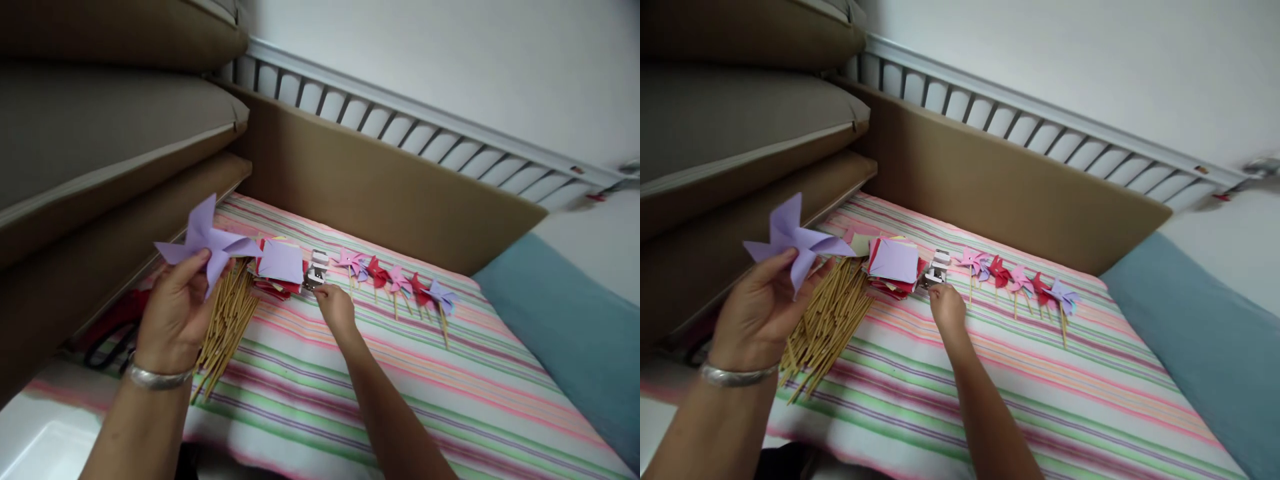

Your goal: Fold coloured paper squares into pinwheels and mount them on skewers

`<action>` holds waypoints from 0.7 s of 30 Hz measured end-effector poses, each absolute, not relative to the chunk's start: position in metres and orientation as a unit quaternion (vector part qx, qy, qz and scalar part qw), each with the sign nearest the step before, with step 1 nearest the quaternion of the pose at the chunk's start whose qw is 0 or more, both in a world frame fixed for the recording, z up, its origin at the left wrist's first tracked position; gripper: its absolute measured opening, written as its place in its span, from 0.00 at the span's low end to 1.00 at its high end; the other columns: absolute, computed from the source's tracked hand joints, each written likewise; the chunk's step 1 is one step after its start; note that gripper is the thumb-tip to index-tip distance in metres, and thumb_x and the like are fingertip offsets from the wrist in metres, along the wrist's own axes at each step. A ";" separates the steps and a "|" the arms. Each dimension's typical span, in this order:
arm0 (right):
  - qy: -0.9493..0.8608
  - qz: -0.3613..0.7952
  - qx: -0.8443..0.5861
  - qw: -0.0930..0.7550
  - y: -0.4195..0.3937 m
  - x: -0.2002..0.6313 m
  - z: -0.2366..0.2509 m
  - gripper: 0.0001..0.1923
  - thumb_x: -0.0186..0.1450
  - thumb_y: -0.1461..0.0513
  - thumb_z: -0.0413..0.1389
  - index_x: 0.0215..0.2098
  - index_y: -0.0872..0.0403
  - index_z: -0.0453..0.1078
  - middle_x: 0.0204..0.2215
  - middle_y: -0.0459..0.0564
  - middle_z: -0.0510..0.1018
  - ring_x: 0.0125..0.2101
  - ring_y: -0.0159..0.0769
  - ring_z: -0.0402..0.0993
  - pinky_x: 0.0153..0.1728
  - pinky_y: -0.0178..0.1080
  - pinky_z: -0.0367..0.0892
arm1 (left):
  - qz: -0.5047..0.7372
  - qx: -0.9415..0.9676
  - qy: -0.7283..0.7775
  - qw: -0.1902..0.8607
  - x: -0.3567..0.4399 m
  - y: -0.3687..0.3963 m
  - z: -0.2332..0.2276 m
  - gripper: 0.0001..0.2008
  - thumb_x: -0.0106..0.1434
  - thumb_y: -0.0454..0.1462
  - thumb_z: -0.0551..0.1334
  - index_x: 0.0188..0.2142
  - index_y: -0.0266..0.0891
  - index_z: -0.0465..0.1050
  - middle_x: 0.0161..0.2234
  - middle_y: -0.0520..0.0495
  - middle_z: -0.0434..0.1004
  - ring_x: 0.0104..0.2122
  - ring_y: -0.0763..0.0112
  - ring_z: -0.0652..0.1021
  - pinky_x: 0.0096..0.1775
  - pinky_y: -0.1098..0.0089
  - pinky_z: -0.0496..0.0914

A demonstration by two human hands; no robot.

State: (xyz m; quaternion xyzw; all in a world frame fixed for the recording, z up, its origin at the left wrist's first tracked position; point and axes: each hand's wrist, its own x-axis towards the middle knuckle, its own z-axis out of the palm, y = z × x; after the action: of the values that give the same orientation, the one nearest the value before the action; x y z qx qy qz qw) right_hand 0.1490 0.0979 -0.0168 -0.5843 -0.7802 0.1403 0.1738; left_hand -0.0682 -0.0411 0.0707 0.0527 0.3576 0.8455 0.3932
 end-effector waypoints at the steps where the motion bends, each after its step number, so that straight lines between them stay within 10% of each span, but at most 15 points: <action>1: -0.787 0.129 -0.586 0.143 0.105 0.146 -0.015 0.11 0.62 0.63 0.50 0.35 0.52 0.76 0.40 0.53 0.78 0.42 0.43 0.73 0.41 0.41 0.65 | 0.833 0.044 0.365 0.414 -0.066 -0.038 0.067 0.04 0.49 0.29 0.64 0.23 0.39 0.73 0.23 0.51 0.78 0.26 0.71 0.77 0.33 0.70 0.76; 10: -0.768 0.113 -0.627 -0.071 0.151 0.104 -0.021 0.13 0.65 0.57 0.52 0.44 0.56 0.68 0.43 0.51 0.73 0.41 0.36 0.72 0.42 0.45 0.69 | 0.763 0.122 0.378 0.510 -0.042 -0.019 0.043 0.09 0.44 0.29 0.69 0.28 0.36 0.76 0.28 0.48 0.81 0.29 0.69 0.79 0.34 0.72 0.73; 21: -0.762 0.147 -0.627 -0.067 0.161 0.107 -0.026 0.15 0.65 0.55 0.52 0.45 0.56 0.68 0.43 0.51 0.73 0.40 0.36 0.72 0.40 0.44 0.69 | 0.733 0.149 0.399 0.531 -0.031 -0.013 0.041 0.10 0.44 0.31 0.70 0.29 0.34 0.77 0.30 0.46 0.81 0.31 0.68 0.79 0.37 0.73 0.72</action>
State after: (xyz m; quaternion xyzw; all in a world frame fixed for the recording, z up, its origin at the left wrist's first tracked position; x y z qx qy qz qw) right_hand 0.1067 0.1613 -0.0259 -0.6266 -0.7625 0.1468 -0.0671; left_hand -0.0313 -0.0132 0.0412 0.1489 0.3988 0.7330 0.5306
